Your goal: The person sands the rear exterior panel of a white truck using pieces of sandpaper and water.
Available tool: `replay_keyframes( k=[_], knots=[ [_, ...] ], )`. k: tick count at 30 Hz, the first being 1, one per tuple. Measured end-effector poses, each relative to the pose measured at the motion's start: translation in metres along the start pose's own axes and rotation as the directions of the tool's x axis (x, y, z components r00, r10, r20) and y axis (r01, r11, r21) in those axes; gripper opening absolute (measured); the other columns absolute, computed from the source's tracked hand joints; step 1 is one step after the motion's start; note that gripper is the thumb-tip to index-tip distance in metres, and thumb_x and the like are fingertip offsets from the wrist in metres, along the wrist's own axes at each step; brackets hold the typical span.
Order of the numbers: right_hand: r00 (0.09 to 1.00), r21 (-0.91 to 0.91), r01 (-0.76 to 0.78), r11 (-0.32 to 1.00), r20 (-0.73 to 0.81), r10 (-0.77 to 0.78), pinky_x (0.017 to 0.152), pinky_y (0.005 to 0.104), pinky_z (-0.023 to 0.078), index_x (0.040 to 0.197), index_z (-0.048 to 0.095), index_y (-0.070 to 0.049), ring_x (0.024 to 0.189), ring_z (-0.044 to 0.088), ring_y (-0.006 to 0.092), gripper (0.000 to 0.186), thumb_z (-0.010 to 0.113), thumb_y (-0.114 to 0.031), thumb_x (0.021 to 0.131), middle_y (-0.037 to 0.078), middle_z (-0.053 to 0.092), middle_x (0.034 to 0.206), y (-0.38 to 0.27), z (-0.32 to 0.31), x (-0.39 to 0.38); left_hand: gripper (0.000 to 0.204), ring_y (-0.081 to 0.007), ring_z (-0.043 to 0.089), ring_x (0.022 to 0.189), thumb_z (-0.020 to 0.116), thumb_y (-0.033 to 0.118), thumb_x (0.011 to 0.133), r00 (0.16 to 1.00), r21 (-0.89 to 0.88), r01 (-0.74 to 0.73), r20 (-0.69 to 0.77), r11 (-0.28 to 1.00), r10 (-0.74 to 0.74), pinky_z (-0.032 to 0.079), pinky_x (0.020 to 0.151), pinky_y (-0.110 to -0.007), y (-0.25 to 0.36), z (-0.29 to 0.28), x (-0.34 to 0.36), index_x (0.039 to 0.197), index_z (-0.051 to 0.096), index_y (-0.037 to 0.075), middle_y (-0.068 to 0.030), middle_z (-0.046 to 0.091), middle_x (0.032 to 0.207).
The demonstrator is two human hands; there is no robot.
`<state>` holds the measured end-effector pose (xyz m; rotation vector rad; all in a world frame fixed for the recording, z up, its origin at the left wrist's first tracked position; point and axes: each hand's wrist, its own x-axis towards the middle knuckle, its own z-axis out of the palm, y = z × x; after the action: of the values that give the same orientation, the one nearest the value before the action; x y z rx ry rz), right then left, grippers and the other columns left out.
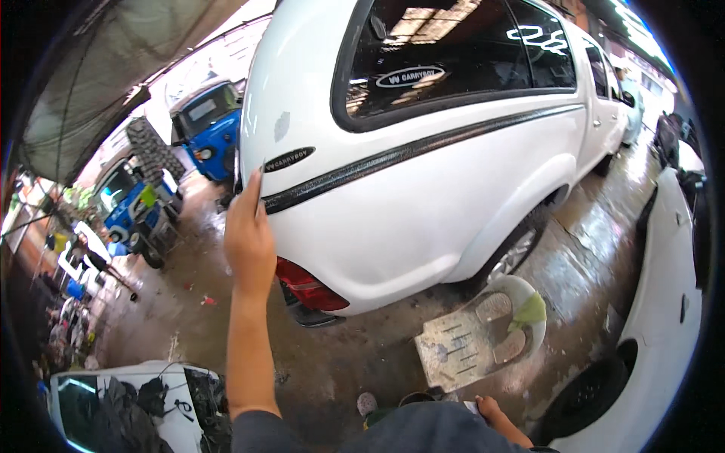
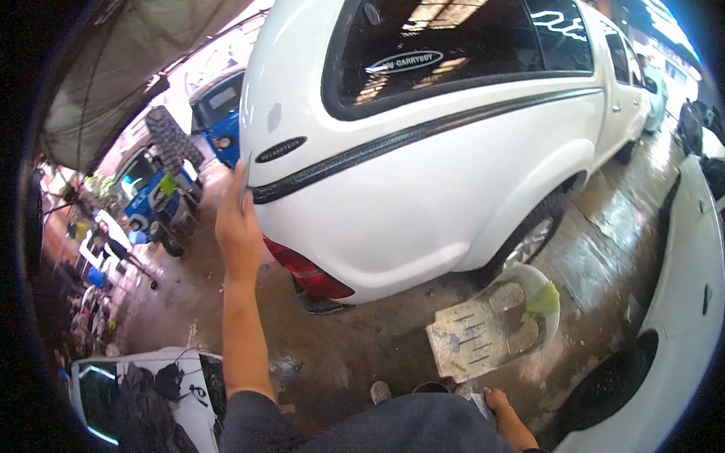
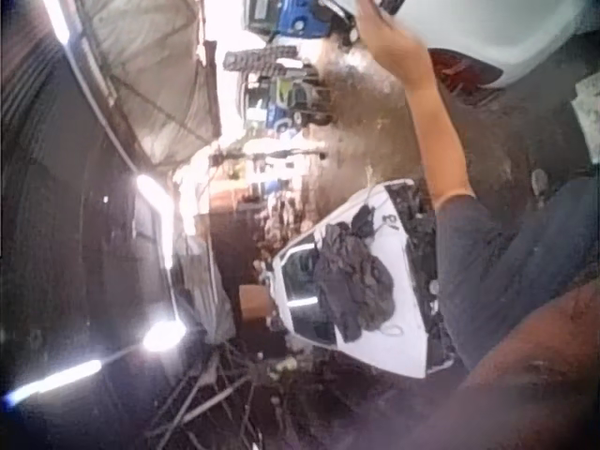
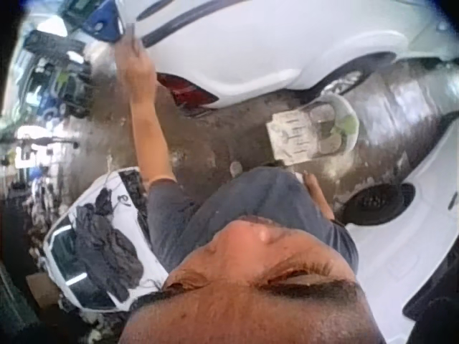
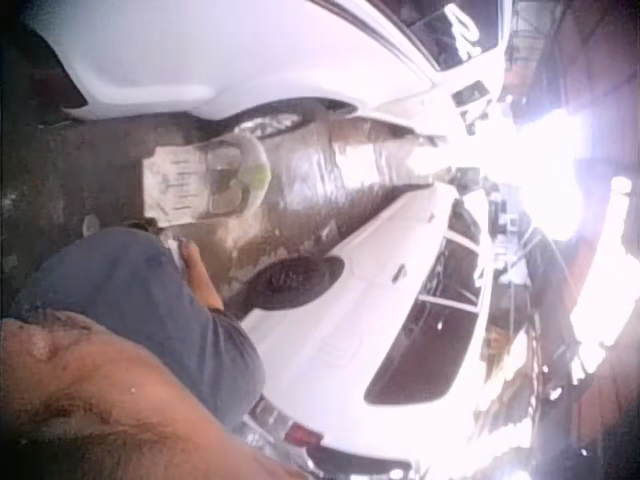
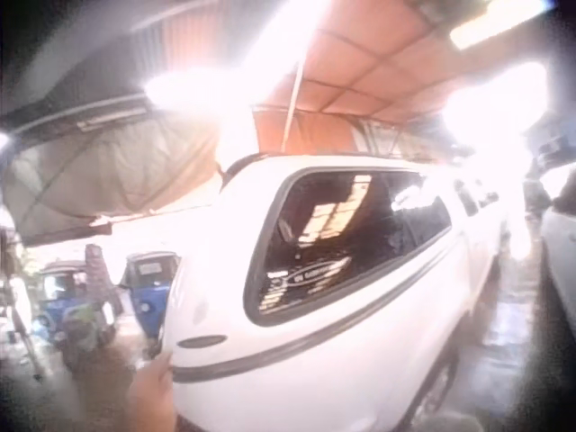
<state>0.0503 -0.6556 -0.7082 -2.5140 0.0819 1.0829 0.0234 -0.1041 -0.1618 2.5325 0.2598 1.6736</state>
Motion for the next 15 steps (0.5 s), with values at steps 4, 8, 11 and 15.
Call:
replay_keyframes(
  k=[4, 8, 11, 15],
  knots=[
    [0.993, -0.024, 0.102, 0.994, 0.057, -0.101, 0.108, 0.0500, 0.042, 0.122, 0.068, 0.004, 0.125, 0.056, 0.0472, 0.061, 0.047, -0.049, 0.099, 0.031, 0.063, 0.127, 0.034, -0.034, 0.047, 0.057, -0.0345, 0.061, 0.119, 0.052, -0.004, 0.088, 0.973, 0.333, -0.229, 0.088, 0.915, 0.212, 0.050, 0.101, -0.043, 0.000, 0.032, 0.059, 0.141, 0.058, 0.015, -0.0145, 0.064, 0.132],
    [0.998, -0.110, 0.045, 0.993, 0.043, -0.040, 0.107, 0.0505, 0.044, 0.120, 0.069, 0.002, 0.123, 0.058, 0.0471, 0.058, 0.051, -0.048, 0.097, 0.031, 0.063, 0.126, 0.057, -0.045, 0.082, 0.052, -0.0350, 0.061, 0.119, 0.053, 0.000, 0.089, 0.951, 0.582, -0.303, 0.232, 0.755, 0.203, 0.053, 0.096, -0.045, -0.013, 0.055, 0.066, 0.137, 0.060, 0.016, -0.0141, 0.064, 0.132],
    [0.990, -0.138, 0.137, 0.981, 0.061, -0.130, 0.105, 0.0508, 0.046, 0.118, 0.070, 0.000, 0.121, 0.060, 0.0460, 0.055, 0.053, -0.047, 0.096, 0.030, 0.065, 0.125, 0.075, -0.050, 0.103, 0.051, -0.0355, 0.061, 0.119, 0.057, 0.003, 0.087, 0.960, 0.581, -0.262, 0.238, 0.771, 0.147, 0.055, 0.094, -0.046, -0.007, 0.062, 0.063, 0.138, 0.058, 0.012, -0.0149, 0.063, 0.133],
    [0.977, -0.155, 0.205, 0.966, 0.091, -0.192, 0.104, 0.0513, 0.046, 0.117, 0.071, 0.000, 0.118, 0.062, 0.0455, 0.055, 0.053, -0.047, 0.096, 0.030, 0.066, 0.122, 0.072, -0.049, 0.120, 0.061, -0.0340, 0.059, 0.120, 0.068, 0.013, 0.082, 0.966, 0.636, -0.231, 0.237, 0.736, 0.099, 0.056, 0.093, -0.045, -0.001, 0.070, 0.060, 0.141, 0.053, 0.007, -0.0148, 0.057, 0.139]
  ],
)
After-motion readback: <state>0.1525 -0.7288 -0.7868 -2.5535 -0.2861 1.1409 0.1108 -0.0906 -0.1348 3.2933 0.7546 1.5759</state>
